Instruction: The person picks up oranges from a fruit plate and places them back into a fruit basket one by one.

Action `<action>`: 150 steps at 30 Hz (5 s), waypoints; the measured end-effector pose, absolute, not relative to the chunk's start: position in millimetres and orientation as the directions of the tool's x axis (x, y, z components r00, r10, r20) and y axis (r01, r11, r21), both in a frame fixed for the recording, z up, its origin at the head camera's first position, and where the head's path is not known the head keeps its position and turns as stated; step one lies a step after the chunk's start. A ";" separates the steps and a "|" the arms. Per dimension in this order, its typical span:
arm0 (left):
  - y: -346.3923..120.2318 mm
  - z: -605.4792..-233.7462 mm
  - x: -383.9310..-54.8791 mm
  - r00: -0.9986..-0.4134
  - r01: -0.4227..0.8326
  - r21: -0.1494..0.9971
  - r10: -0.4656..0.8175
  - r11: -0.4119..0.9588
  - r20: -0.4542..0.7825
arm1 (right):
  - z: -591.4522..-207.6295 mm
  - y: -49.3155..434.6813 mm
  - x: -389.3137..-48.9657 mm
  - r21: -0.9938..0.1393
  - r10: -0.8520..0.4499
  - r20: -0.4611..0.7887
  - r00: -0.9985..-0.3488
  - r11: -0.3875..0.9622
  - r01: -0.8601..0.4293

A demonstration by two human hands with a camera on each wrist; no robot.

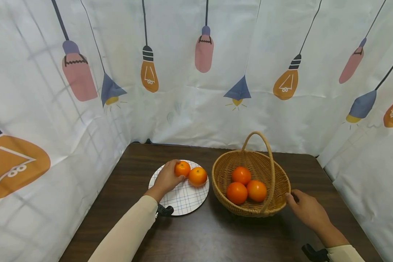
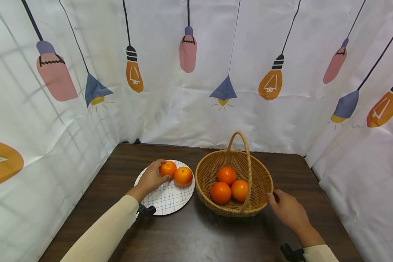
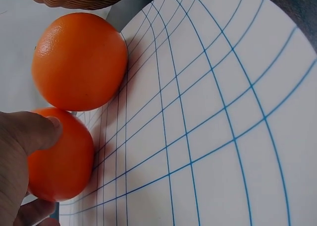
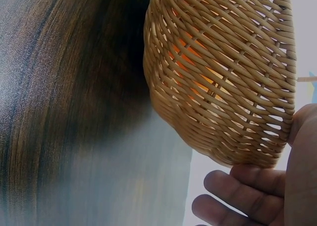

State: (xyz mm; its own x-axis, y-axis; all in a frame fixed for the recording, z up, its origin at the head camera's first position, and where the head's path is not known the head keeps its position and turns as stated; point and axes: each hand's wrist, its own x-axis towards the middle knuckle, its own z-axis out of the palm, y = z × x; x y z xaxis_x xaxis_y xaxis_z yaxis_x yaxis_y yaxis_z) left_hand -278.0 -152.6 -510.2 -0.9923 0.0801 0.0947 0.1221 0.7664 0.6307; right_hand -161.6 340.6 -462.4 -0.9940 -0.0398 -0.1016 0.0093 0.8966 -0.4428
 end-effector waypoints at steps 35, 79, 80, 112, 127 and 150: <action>-157.7 -496.0 -267.5 -0.974 0.203 0.615 0.093 0.762 0.206 | -464.2 340.9 -161.3 -0.439 -0.049 -0.091 -0.995 0.898 -0.004; -98.7 -427.3 -235.2 -0.906 0.421 0.643 0.257 0.640 0.337 | -460.7 341.1 -159.7 -0.457 -0.041 -0.108 -0.993 0.889 0.013; -97.2 -426.2 -234.3 -0.906 0.421 0.647 0.258 0.636 0.335 | -460.2 341.1 -159.7 -0.457 -0.039 -0.112 -0.993 0.889 0.017; -71.1 -427.5 -235.9 -0.885 0.465 0.652 0.315 0.599 0.343 | -460.2 338.9 -157.8 -0.445 -0.039 -0.103 -0.994 0.896 0.011; -54.6 -425.8 -234.7 -0.873 0.487 0.614 0.349 0.621 0.340 | -461.7 339.8 -159.4 -0.449 -0.034 -0.110 -0.993 0.893 0.019; -30.2 -434.2 -236.8 -0.871 0.491 0.512 0.399 0.705 0.285 | -464.1 340.9 -160.9 -0.450 -0.032 -0.111 -0.993 0.893 0.022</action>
State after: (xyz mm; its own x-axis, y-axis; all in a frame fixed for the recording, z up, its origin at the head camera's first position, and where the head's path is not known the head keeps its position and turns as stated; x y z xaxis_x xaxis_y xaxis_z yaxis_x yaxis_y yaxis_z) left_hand -236.8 -30.2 -434.2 -0.8714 0.3990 0.2854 0.4906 0.7055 0.5115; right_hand -160.9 340.9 -464.1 -0.9933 -0.0317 -0.1108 0.0218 0.8926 -0.4503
